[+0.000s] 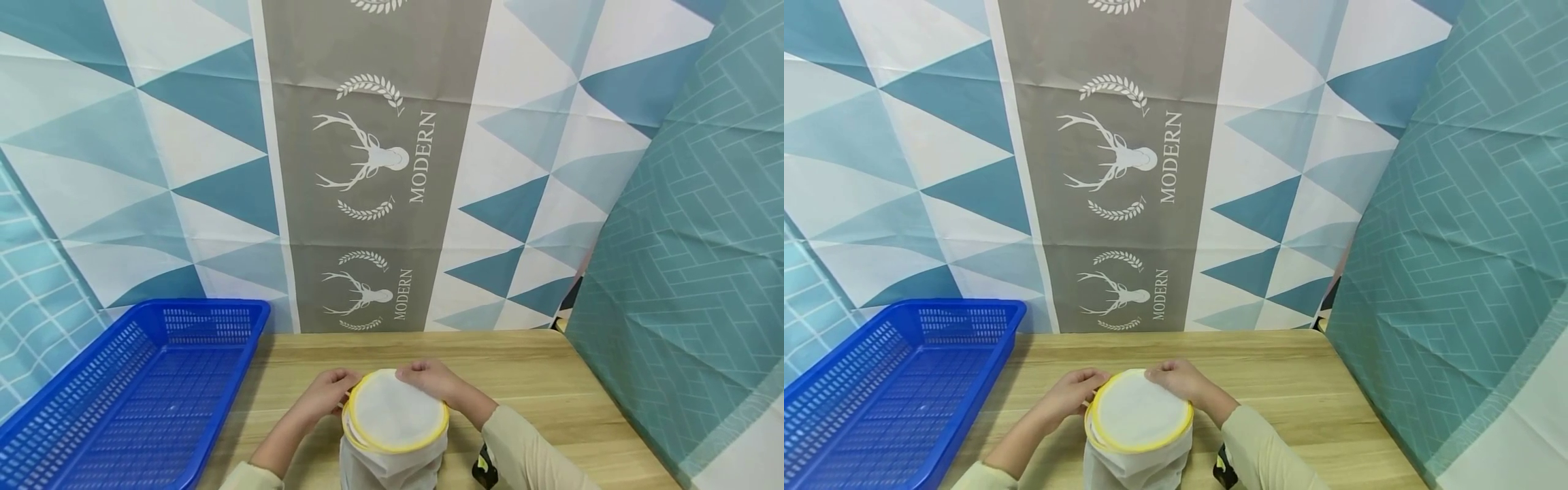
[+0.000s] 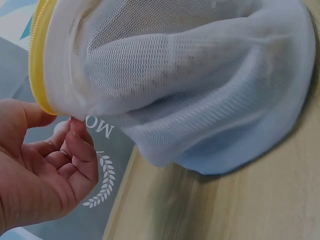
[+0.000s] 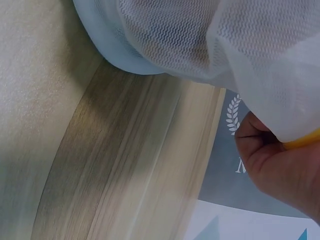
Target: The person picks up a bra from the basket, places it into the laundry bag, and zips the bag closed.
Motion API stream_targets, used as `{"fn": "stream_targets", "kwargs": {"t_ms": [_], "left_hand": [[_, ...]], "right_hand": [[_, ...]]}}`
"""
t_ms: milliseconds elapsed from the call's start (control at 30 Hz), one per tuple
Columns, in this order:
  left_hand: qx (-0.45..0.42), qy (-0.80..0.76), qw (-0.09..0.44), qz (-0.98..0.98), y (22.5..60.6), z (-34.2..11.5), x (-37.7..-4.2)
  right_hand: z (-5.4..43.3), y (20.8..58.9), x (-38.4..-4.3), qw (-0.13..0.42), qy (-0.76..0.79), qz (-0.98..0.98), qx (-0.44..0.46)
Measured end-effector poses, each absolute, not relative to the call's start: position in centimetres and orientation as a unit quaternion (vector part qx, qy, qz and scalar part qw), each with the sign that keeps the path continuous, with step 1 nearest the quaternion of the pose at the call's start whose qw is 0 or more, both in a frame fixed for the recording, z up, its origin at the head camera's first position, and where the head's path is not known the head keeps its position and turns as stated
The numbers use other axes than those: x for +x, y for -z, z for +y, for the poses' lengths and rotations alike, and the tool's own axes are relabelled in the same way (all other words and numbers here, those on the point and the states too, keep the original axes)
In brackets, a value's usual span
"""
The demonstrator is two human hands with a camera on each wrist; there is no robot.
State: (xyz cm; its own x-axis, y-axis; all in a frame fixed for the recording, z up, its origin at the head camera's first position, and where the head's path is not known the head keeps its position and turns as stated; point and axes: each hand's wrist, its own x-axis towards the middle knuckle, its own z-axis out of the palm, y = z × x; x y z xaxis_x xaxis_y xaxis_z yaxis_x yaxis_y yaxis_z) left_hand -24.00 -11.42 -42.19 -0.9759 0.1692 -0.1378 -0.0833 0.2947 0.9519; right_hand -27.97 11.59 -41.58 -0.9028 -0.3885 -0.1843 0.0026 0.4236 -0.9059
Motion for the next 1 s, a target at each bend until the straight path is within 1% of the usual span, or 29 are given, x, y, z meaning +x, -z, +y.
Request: {"fn": "stream_targets", "kwargs": {"t_ms": [167, 333, 567, 767, 900, 1000], "left_hand": [[0.037, -0.605, 0.116, 0.787, 42.3, -11.2, -24.7], [0.058, -0.617, 0.142, 0.772, 42.8, -11.3, -25.6], [0.133, -0.644, 0.183, 0.731, 44.0, -11.0, -27.2], [0.167, -0.661, 0.206, 0.702, 44.4, -10.7, -27.8], [0.170, -0.663, 0.204, 0.700, 44.4, -10.6, -27.9], [0.163, -0.657, 0.191, 0.711, 44.3, -10.5, -28.0]], "right_hand": [[11.4, 41.3, -27.7, 0.177, 0.529, 0.821, -0.122], [11.3, 41.1, -27.6, 0.177, 0.533, 0.818, -0.124], [11.3, 41.2, -27.5, 0.182, 0.557, 0.799, -0.139], [11.0, 41.0, -27.1, 0.189, 0.574, 0.781, -0.158], [11.0, 41.1, -27.1, 0.194, 0.579, 0.775, -0.162], [11.0, 41.0, -27.2, 0.200, 0.582, 0.772, -0.159]]}}
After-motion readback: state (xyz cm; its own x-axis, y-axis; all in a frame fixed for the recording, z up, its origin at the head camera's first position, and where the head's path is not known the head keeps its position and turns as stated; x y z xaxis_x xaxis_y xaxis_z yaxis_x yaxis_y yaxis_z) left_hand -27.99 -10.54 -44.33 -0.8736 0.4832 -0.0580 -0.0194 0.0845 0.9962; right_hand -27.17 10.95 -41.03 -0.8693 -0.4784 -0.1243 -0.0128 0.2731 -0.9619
